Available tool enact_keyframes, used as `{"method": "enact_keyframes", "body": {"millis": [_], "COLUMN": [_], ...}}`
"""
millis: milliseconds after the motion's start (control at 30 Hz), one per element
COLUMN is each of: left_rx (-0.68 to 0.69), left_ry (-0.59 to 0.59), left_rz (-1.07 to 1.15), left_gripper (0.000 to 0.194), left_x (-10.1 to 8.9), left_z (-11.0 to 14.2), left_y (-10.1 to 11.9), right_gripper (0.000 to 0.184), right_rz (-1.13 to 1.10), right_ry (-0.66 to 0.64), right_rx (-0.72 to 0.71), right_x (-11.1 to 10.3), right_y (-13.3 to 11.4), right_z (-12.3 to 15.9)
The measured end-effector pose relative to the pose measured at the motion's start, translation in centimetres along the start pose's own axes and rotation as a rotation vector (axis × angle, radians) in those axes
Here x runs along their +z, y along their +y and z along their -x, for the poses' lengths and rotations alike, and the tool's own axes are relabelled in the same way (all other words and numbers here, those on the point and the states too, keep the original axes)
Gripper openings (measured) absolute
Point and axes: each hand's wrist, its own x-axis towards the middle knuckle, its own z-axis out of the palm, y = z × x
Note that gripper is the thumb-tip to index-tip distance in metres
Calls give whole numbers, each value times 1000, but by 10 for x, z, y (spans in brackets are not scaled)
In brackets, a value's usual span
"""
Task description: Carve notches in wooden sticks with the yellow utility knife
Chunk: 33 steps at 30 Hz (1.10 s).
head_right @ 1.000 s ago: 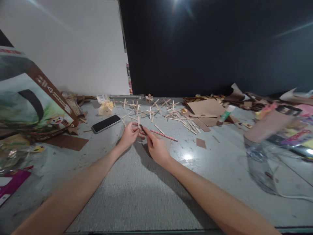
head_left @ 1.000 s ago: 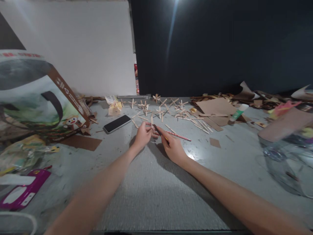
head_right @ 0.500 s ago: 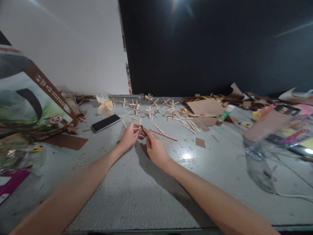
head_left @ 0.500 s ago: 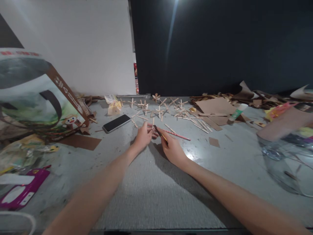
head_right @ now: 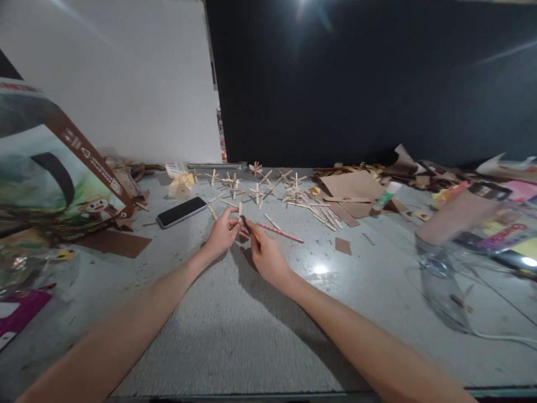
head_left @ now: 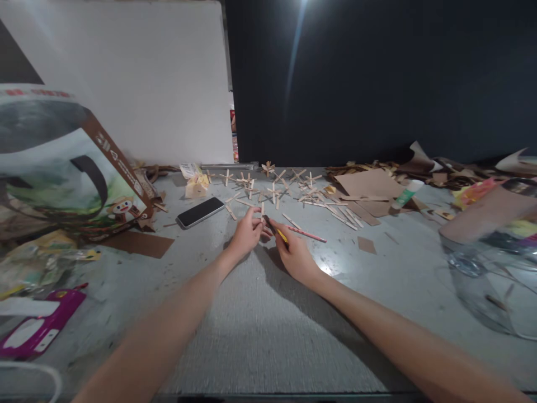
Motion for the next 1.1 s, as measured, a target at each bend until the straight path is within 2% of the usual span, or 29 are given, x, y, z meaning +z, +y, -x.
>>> {"method": "enact_keyframes", "body": {"millis": [300, 500, 900, 1100], "left_rx": [38, 26, 0, -19], "left_ry": [-5, -29, 28, 55], "left_rz": [-54, 0, 161, 138], "left_gripper": [43, 45, 43, 53], "left_x": [-2, -3, -1, -2], "left_z": [-1, -2, -7, -5], "left_y": [0, -3, -6, 0], "right_gripper": [50, 47, 48, 49], "right_rz": [11, -40, -63, -57], "right_ry": [-21, -3, 15, 11], "right_rx": [13, -2, 12, 36], "right_x": [-2, -1, 2, 2], "right_y": [1, 5, 2, 2], "right_z": [3, -1, -1, -1]}}
